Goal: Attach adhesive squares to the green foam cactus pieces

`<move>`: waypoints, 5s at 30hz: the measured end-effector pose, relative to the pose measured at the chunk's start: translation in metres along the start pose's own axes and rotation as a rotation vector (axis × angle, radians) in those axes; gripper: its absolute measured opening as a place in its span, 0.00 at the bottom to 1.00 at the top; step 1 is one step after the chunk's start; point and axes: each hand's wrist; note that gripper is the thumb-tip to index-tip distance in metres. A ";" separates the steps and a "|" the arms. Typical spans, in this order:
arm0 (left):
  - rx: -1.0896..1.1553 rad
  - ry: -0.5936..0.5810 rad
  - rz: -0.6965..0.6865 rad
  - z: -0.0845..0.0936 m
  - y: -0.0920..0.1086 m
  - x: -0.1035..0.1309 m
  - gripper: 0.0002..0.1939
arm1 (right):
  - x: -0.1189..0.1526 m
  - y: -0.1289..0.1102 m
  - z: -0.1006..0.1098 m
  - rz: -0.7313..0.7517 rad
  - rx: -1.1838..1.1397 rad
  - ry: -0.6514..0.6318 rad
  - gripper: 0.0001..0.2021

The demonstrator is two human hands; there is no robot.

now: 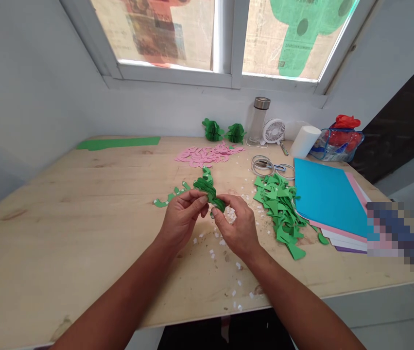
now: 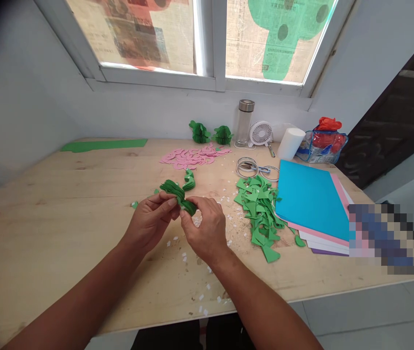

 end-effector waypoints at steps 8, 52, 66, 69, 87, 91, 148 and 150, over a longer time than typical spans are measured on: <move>-0.029 0.014 -0.028 -0.003 -0.003 0.000 0.07 | 0.000 0.004 -0.002 -0.008 0.037 0.019 0.07; -0.228 -0.107 -0.084 -0.004 0.010 0.005 0.10 | -0.010 0.012 0.000 -0.486 -1.248 -0.221 0.06; -0.604 -0.054 -0.257 0.009 -0.002 0.001 0.10 | -0.010 0.011 0.001 -0.521 -1.219 -0.170 0.07; -0.687 -0.049 -0.303 0.009 -0.001 0.001 0.10 | -0.009 0.011 0.001 -0.501 -1.147 -0.166 0.08; -0.628 -0.028 -0.247 0.001 -0.004 0.004 0.11 | -0.008 0.016 -0.006 -0.338 -0.606 -0.082 0.09; -0.414 0.036 -0.128 -0.002 -0.006 0.002 0.13 | -0.006 0.017 -0.005 -0.279 -0.408 -0.070 0.09; -0.410 -0.115 -0.002 -0.003 0.000 0.002 0.11 | -0.003 0.014 -0.002 -0.170 -0.166 -0.045 0.08; -0.406 -0.116 -0.003 -0.004 0.000 0.003 0.12 | -0.003 0.015 -0.002 -0.167 -0.165 -0.041 0.08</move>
Point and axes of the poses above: each hand's wrist, its own x-axis away from the middle knuckle, its own z-axis out of the back of the hand, y = z × x, and after that the axes turned 10 degrees about -y, right-handed
